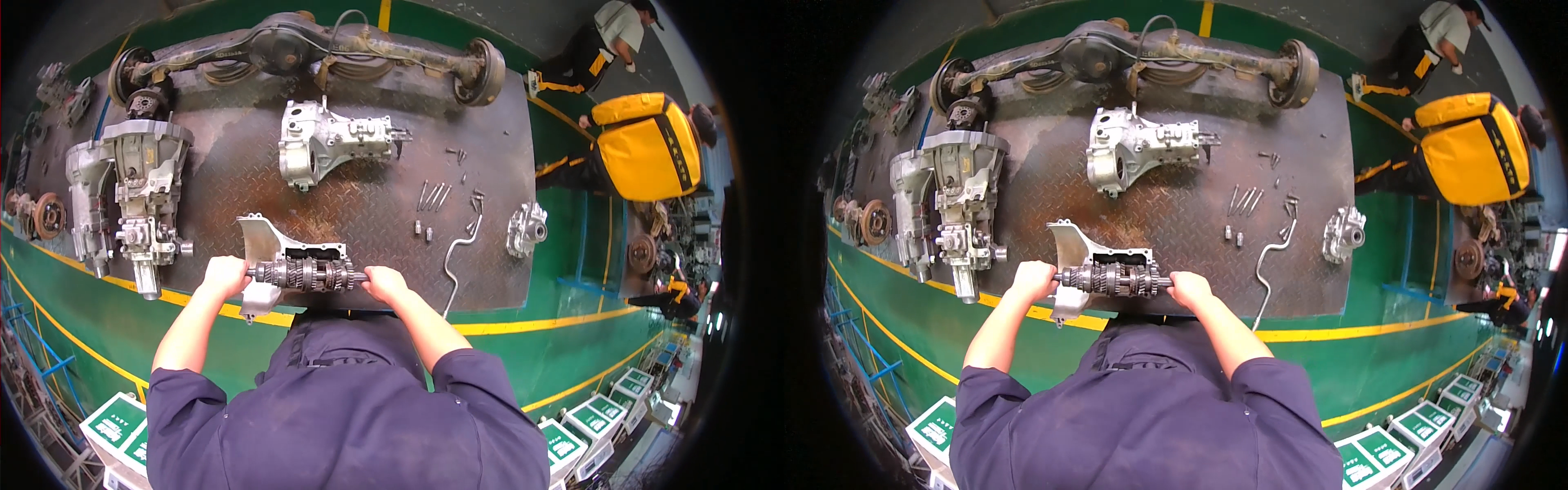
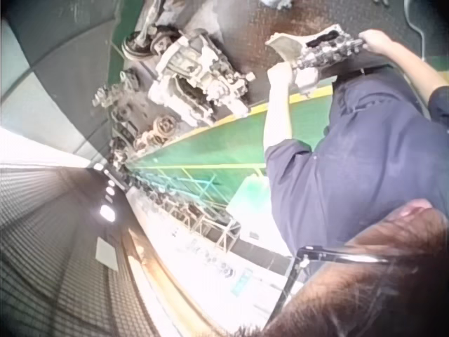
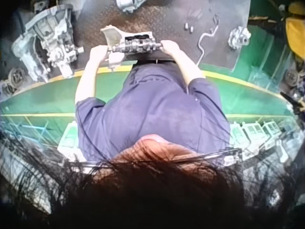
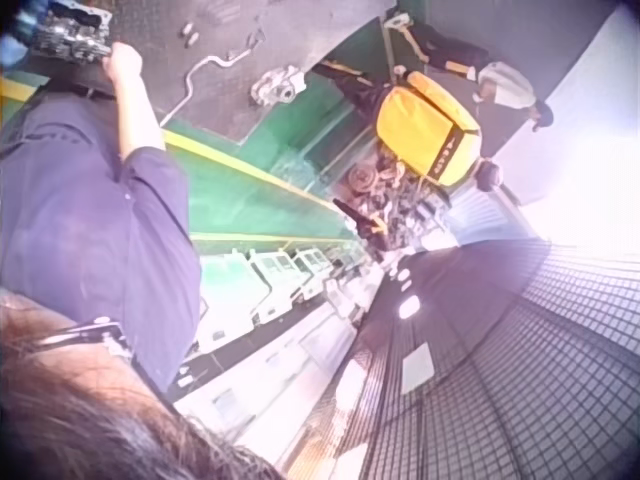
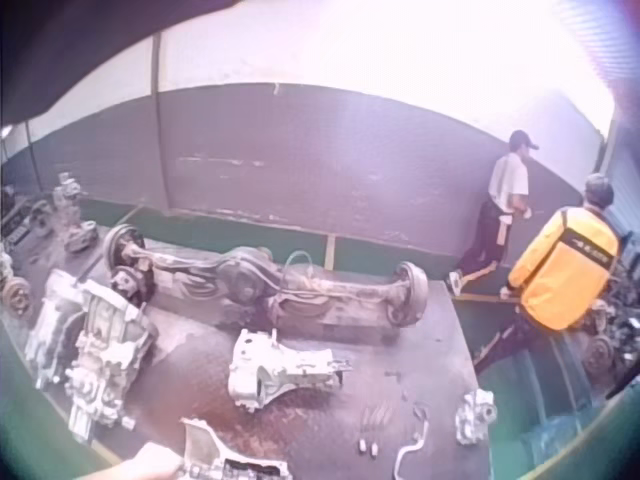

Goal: Manually disassembling internal components of a transmission or gearbox assembly on a workbench.

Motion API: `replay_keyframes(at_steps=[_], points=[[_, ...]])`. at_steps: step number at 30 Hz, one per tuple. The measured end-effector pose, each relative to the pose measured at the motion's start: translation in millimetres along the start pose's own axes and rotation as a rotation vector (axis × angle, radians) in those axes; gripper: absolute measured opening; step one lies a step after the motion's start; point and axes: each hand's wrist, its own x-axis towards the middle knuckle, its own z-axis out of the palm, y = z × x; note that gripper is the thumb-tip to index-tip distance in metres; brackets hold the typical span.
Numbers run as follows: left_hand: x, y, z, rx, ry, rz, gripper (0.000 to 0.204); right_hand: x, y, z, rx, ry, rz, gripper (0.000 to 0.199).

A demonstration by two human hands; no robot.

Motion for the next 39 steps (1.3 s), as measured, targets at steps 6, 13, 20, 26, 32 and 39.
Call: replay_keyframes(at_steps=[6,13,20,26,32,39], points=[[-32.6,42.9,-24.6,-0.004,0.099,0.116,0.022,-73.2,15.8,-18.0,0.082,0.169,0.048,0.023],[-50.3,125.6,-43.3,0.034,0.179,0.246,0.02,-116.6,67.3,5.6,0.421,0.212,0.149,0.023],[-56.1,210.6,-48.1,0.101,0.024,0.133,0.025,-132.0,143.4,23.9,0.564,0.197,0.045,0.026],[-56.4,273.4,-62.4,0.149,0.077,0.054,0.024,-124.0,191.6,20.5,0.672,0.152,-0.083,0.025],[-36.0,276.7,-25.7,0.102,0.035,-0.086,0.026,-85.0,216.5,2.9,0.481,0.127,-0.145,0.027],[-31.4,296.4,1.6,0.022,-0.033,-0.282,0.027,-67.0,214.1,-13.9,0.225,0.626,-0.098,0.019]])
